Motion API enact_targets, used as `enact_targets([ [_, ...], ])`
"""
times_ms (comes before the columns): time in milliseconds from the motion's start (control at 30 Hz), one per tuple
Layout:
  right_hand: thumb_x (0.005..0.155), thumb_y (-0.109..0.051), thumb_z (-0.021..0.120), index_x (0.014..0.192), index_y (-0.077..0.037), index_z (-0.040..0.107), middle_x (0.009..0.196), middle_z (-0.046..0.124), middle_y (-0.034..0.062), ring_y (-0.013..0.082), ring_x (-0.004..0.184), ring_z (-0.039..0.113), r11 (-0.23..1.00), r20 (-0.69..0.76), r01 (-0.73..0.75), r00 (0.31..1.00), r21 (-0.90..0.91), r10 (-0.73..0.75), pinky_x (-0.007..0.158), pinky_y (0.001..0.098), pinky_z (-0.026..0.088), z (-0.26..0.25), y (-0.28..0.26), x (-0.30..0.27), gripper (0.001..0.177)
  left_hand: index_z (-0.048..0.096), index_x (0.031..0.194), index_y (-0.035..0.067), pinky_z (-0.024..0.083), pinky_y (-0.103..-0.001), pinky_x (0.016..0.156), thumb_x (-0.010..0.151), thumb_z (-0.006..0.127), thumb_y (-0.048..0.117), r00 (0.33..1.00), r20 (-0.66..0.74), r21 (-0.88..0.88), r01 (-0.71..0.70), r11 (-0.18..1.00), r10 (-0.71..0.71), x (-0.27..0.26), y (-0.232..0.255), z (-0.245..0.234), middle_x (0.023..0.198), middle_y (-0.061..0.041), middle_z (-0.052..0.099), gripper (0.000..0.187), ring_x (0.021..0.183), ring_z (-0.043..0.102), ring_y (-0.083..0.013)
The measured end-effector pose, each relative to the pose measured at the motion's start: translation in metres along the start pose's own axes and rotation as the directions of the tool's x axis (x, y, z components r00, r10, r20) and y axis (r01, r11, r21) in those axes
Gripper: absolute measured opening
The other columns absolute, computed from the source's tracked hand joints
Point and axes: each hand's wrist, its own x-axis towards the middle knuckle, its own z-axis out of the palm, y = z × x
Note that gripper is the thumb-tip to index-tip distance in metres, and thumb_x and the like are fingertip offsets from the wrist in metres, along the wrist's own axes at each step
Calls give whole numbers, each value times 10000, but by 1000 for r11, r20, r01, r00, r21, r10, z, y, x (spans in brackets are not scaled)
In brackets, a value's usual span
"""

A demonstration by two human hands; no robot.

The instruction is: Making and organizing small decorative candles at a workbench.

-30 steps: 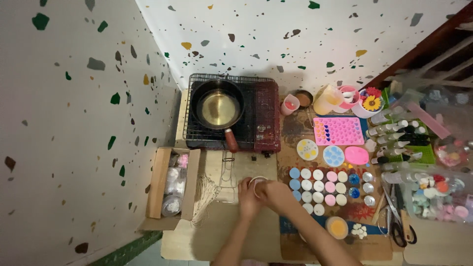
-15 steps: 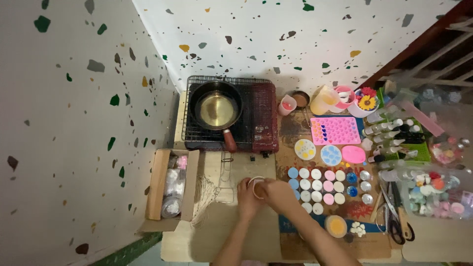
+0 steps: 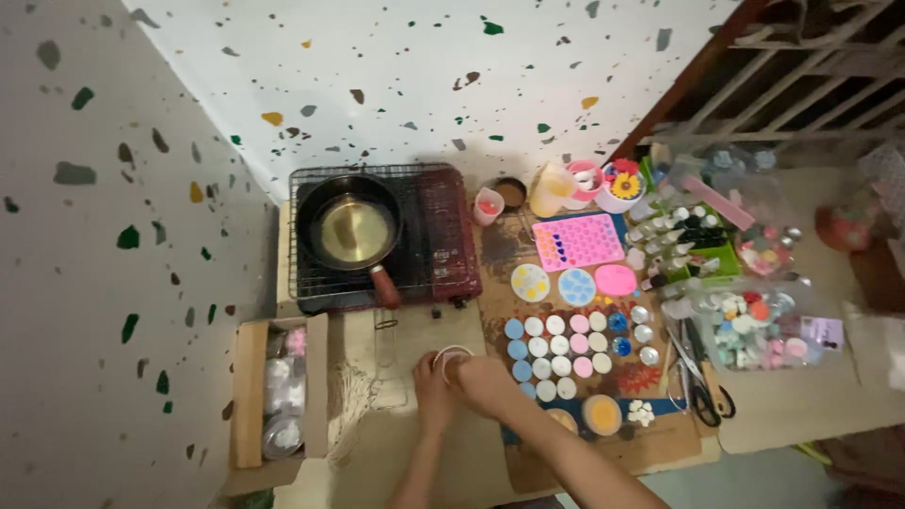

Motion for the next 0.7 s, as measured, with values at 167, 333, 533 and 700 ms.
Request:
enact_targets([
  [167, 742, -137, 683, 785, -18, 643, 760, 667, 143, 360, 598, 590, 991, -89, -27, 996, -128, 16, 611, 438, 493, 0, -3, -4, 133, 632, 1335, 158, 419, -476, 1070, 760, 809, 236, 993, 72, 26, 87, 996, -89, 5, -12, 13, 1426, -89, 504, 607, 1316, 443, -349],
  [333, 796, -185, 671, 824, -75, 690, 812, 703, 97, 327, 666, 648, 997, -146, -76, 987, -17, 73, 607, 422, 494, -14, -17, -4, 115, 599, 1361, 111, 446, -443, 1043, 793, 754, 195, 995, 60, 35, 75, 997, -77, 3, -9, 9, 1437, -129, 498, 595, 1295, 464, -365],
  [533, 805, -157, 692, 763, -75, 650, 770, 651, 82, 276, 562, 573, 998, -164, -57, 985, 21, 59, 561, 375, 464, -37, -31, -3, 101, 630, 1346, 167, 443, -468, 1063, 759, 835, 305, 981, 114, 62, 149, 987, -156, 5, -2, 5, 1469, -110, 469, 637, 1331, 427, -369],
  [700, 842, -177, 643, 796, -12, 695, 809, 690, 117, 321, 584, 597, 997, -55, -77, 995, 32, 79, 584, 414, 482, -16, -22, -4, 179, 596, 1350, 115, 436, -462, 1049, 793, 782, 213, 996, 67, 34, 61, 998, -64, -1, -4, 4, 1436, -123, 478, 596, 1300, 444, -357],
])
